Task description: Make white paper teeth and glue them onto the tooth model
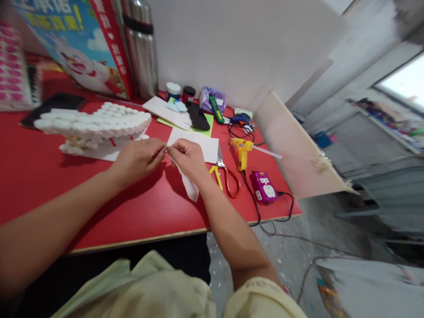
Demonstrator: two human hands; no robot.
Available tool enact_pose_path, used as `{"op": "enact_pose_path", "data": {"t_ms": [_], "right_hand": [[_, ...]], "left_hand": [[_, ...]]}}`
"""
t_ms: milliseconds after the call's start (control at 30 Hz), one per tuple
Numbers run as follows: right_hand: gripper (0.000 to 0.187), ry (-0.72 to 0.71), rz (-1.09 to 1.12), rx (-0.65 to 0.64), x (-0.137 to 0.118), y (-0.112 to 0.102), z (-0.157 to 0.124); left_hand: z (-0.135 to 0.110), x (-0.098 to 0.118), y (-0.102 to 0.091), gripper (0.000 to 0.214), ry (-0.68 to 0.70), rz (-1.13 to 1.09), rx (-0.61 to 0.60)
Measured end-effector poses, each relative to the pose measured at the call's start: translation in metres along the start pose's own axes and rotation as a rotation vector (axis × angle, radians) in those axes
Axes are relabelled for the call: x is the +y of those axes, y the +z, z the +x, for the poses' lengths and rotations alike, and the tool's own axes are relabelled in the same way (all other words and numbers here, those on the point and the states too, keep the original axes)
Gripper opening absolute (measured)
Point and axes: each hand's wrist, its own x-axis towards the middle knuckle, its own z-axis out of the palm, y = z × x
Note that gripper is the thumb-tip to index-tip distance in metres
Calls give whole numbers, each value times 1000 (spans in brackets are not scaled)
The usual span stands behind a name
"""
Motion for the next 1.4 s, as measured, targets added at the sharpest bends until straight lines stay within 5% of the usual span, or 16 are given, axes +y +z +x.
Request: {"op": "enact_pose_path", "data": {"t_ms": [233, 467, 800, 1067, 1400], "right_hand": [[25, 3, -46, 39, 0, -2, -2], [22, 16, -24, 57, 4, -5, 0], [25, -50, -66, 31, -2, -2, -2], [37, 365, 374, -78, -2, -10, 5], [33, 290, 309, -134, -5, -10, 3]], "left_hand": [[4, 10, -6, 33, 0, 147, -176], [3, 12, -1, 29, 58, 150, -193], [1, 1, 1, 34, -39, -199, -1], [0, 2, -1, 39, -53, -139, 40], [0, 1, -1, 37, -79, -144, 51]]}}
